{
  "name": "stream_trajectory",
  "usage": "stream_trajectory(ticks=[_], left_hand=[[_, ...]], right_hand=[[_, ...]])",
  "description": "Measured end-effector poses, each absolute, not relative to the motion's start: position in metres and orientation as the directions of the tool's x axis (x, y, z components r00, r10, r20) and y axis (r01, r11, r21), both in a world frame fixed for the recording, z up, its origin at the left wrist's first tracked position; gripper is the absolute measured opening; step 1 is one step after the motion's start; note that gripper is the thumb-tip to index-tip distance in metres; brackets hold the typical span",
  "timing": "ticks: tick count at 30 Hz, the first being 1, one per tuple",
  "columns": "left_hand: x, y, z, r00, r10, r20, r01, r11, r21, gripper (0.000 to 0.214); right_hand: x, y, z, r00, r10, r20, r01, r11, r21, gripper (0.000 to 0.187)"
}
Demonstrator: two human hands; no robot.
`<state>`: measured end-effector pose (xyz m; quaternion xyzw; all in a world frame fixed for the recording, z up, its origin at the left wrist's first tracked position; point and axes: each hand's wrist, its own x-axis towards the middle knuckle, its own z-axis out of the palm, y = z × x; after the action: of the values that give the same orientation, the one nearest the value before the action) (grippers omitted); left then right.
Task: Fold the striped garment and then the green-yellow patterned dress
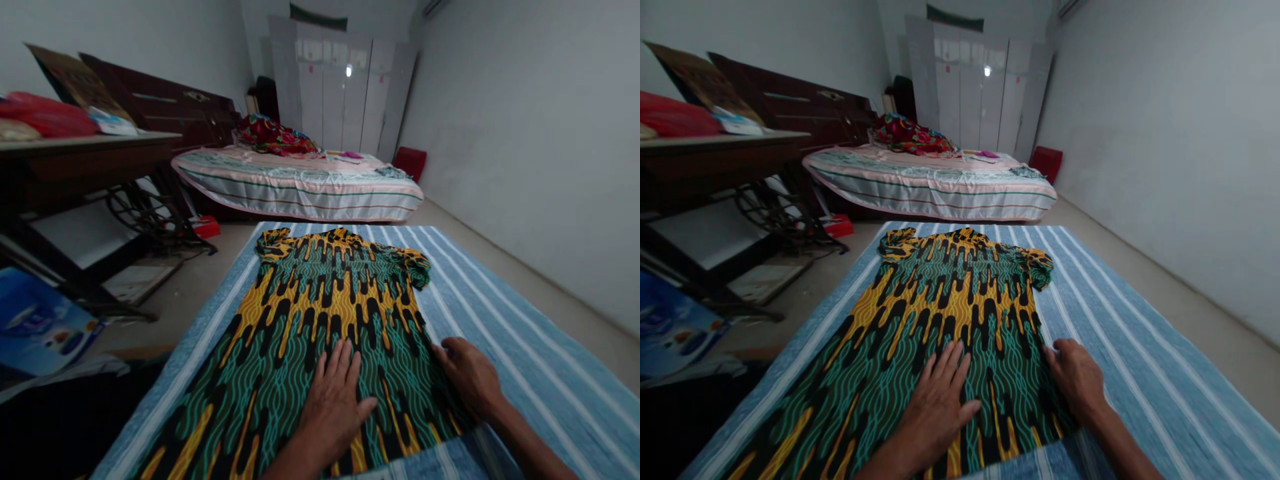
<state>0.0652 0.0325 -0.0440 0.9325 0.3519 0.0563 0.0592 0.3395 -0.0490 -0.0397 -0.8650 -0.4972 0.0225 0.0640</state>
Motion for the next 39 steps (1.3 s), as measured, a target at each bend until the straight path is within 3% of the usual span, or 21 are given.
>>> stream_trajectory(ticks=[6,11,13,23,27,29,35,39], left_hand=[[0.067,0.033,-0.039,0.741,0.67,0.049,0.659,-0.739,0.136,0.065],[0.067,0.034,-0.04,0.745,0.664,0.06,0.654,-0.745,0.129,0.067],[0.067,0.033,-0.04,0.742,0.665,0.082,0.655,-0.746,0.122,0.067],[0.069,0.032,-0.032,0.727,0.686,-0.008,0.68,-0.719,0.143,0.07],[0.07,0.03,-0.029,0.723,0.69,-0.039,0.686,-0.711,0.154,0.07],[0.069,0.029,-0.032,0.723,0.69,-0.036,0.686,-0.71,0.159,0.07],[0.065,0.03,-0.042,0.731,0.682,0.009,0.67,-0.72,0.179,0.072],[0.064,0.028,-0.043,0.726,0.688,0.027,0.67,-0.715,0.201,0.072]], right_hand=[[0.323,-0.074,-0.028,0.522,0.838,-0.156,0.836,-0.54,-0.103,0.027],[0.34,-0.091,-0.042,0.512,0.842,-0.171,0.674,-0.517,-0.528,0.031],[0.348,-0.099,-0.049,0.538,0.823,-0.18,0.593,-0.521,-0.614,0.034],[0.339,-0.11,-0.05,0.472,0.854,-0.22,0.621,-0.499,-0.604,0.04],[0.345,-0.122,-0.058,0.383,0.855,-0.35,0.438,-0.502,-0.746,0.039],[0.351,-0.127,-0.061,0.398,0.814,-0.423,0.339,-0.558,-0.757,0.041],[0.361,-0.132,-0.069,0.422,0.802,-0.422,0.503,-0.595,-0.628,0.042],[0.361,-0.134,-0.077,0.411,0.789,-0.456,0.514,-0.614,-0.599,0.044]])
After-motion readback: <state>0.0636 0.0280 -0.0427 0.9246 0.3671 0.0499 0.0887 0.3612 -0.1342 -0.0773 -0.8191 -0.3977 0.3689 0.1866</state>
